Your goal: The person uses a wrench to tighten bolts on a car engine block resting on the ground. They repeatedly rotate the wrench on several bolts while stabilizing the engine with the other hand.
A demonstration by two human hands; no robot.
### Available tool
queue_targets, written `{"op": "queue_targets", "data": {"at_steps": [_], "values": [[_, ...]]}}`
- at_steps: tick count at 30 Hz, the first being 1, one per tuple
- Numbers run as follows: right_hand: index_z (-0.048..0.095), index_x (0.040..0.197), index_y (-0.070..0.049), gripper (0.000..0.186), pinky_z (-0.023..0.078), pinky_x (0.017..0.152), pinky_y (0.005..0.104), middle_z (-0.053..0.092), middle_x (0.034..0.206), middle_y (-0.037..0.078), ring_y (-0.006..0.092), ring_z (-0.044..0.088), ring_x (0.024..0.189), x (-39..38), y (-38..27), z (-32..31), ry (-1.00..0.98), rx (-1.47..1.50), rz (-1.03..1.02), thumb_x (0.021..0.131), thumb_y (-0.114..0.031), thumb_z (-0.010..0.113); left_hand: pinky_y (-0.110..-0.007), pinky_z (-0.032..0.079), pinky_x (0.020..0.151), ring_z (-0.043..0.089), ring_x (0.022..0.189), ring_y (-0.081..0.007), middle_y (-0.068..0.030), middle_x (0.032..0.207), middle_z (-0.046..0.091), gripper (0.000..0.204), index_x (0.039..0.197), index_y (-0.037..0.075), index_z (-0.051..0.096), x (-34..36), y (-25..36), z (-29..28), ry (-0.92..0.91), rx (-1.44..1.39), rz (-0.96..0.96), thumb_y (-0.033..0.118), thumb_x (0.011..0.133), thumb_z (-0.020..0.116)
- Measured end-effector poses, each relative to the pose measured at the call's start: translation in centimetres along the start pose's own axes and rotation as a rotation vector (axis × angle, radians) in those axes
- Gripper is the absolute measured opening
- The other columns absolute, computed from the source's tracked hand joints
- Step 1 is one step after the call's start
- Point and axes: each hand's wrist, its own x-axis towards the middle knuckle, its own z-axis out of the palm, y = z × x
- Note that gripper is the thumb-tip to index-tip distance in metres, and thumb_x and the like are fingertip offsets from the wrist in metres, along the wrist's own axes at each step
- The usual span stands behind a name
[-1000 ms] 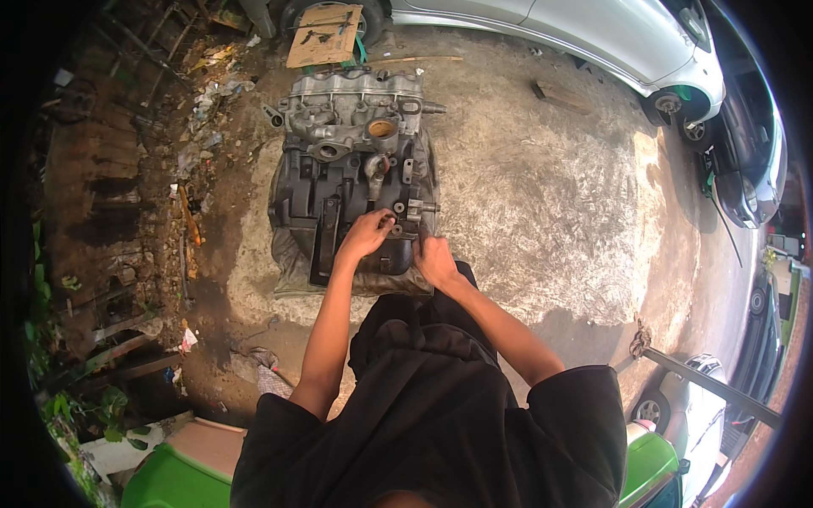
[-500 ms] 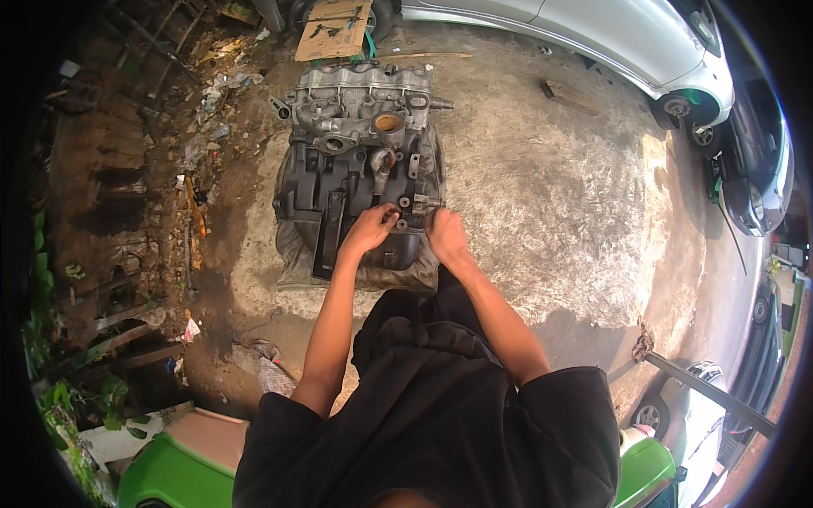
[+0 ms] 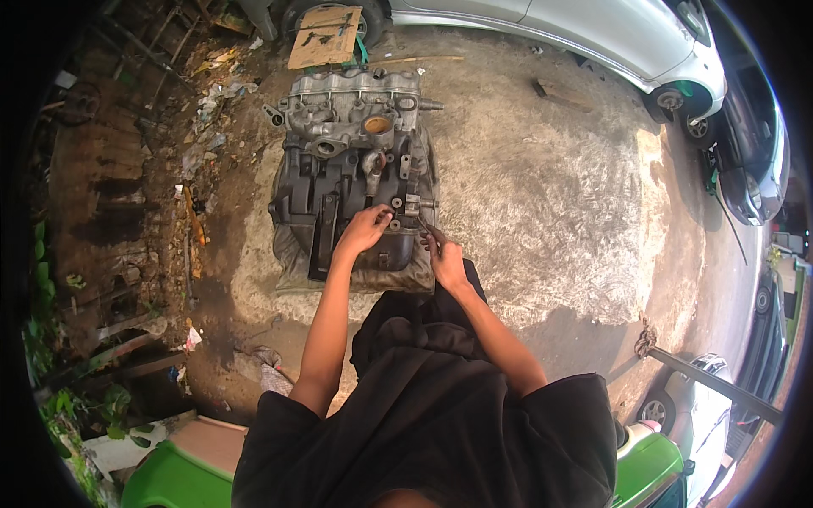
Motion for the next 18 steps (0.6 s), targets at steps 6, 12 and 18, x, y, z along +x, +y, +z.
{"op": "queue_targets", "data": {"at_steps": [6, 12, 18], "values": [[0.057, 0.131, 0.003, 0.034, 0.056, 0.078, 0.0342, 0.074, 0.097, 0.019, 0.0234, 0.073, 0.086, -0.2, 1.2, 0.8, -0.027, -0.078, 0.082, 0.105, -0.016, 0.048, -0.046, 0.051, 0.091, 0.064, 0.107, -0.0389, -0.0194, 0.113, 0.068, 0.033, 0.119, 0.002, 0.061, -0.1, 0.1, 0.0, 0.006, 0.007, 0.024, 0.028, 0.101, 0.053], [0.058, 0.130, 0.002, 0.034, 0.055, 0.077, 0.0421, 0.070, 0.091, 0.026, 0.0378, 0.071, 0.086, -0.8, -0.1, 1.2, 0.019, -0.022, 0.036, 0.101, -0.013, 0.051, -0.047, 0.052, 0.086, 0.065, 0.101, -0.0390, -0.0203, 0.104, 0.070, 0.028, 0.114, 0.002, 0.063, 0.1, -0.2, 0.3, 0.038, -0.016, 0.026, 0.024, 0.099, 0.056], [0.054, 0.132, 0.004, 0.036, 0.054, 0.080, 0.0467, 0.069, 0.096, 0.027, 0.0448, 0.067, 0.093, -1.1, -1.6, 1.8, 0.023, -0.104, -0.009, 0.100, -0.011, 0.047, -0.047, 0.052, 0.087, 0.065, 0.102, -0.0379, -0.0190, 0.106, 0.070, 0.029, 0.116, 0.003, 0.062, 0.2, -0.3, 0.3, 0.029, 0.024, 0.049, 0.026, 0.100, 0.054]]}}
